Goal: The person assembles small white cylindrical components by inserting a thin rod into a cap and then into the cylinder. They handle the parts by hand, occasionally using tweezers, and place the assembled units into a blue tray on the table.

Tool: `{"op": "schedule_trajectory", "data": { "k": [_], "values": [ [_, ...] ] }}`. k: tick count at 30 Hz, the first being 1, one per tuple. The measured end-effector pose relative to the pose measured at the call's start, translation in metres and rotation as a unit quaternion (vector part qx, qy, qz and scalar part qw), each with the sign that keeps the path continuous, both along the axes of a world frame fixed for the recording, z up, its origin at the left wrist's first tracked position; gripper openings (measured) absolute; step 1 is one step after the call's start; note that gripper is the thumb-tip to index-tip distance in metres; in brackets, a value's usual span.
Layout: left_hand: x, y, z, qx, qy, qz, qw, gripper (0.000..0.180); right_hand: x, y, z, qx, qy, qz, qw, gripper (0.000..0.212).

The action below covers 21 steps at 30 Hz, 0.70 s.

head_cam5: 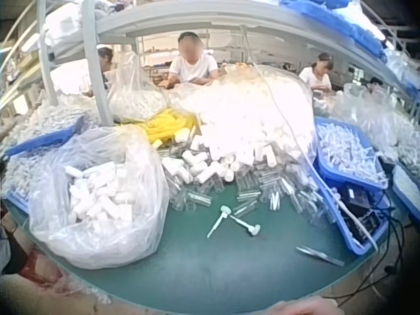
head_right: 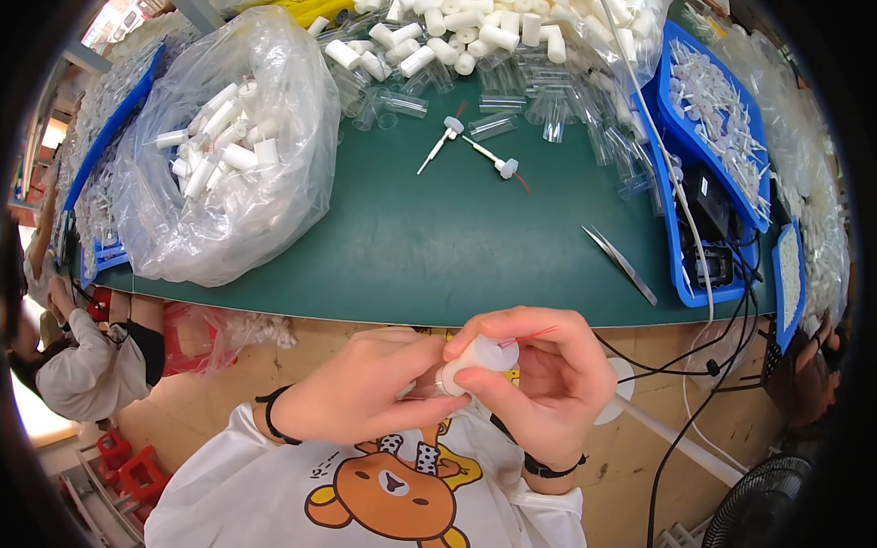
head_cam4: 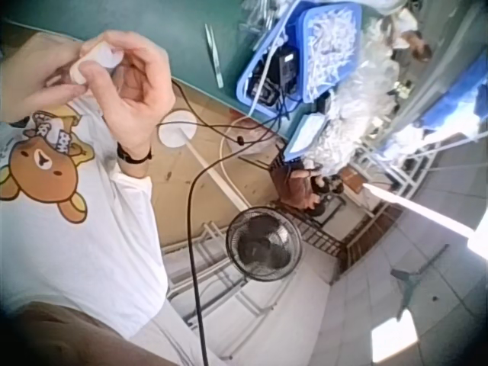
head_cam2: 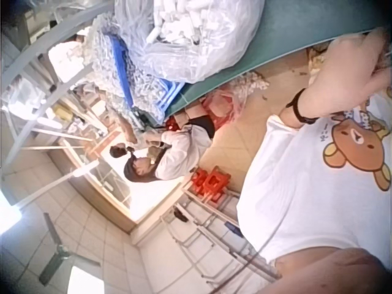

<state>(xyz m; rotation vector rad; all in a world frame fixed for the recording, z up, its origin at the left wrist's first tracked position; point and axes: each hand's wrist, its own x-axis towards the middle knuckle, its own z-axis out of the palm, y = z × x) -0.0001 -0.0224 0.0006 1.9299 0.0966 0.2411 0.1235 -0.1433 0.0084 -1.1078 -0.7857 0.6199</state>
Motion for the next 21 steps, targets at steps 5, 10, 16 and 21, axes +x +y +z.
{"op": "schedule_trajectory", "data": {
  "k": [5,10,16,21],
  "values": [
    [0.003,-0.014,-0.001,0.173,-0.031,0.125,0.976,0.022,-0.015,0.004,-0.008,0.01,0.047,-0.102,0.994,0.036],
    [0.002,-0.017,0.003,-0.08,0.053,0.067,0.993,0.019,-0.018,0.003,-0.011,0.034,0.042,-0.104,0.993,0.034],
    [-0.003,-0.003,0.0,-0.455,0.118,-0.164,0.867,0.021,-0.007,-0.003,-0.013,0.098,0.056,0.032,0.993,0.034],
    [0.001,0.0,-0.009,-0.644,0.144,-0.325,0.678,0.029,-0.006,0.005,-0.024,0.194,0.112,0.109,0.968,0.033]
  ]
}}
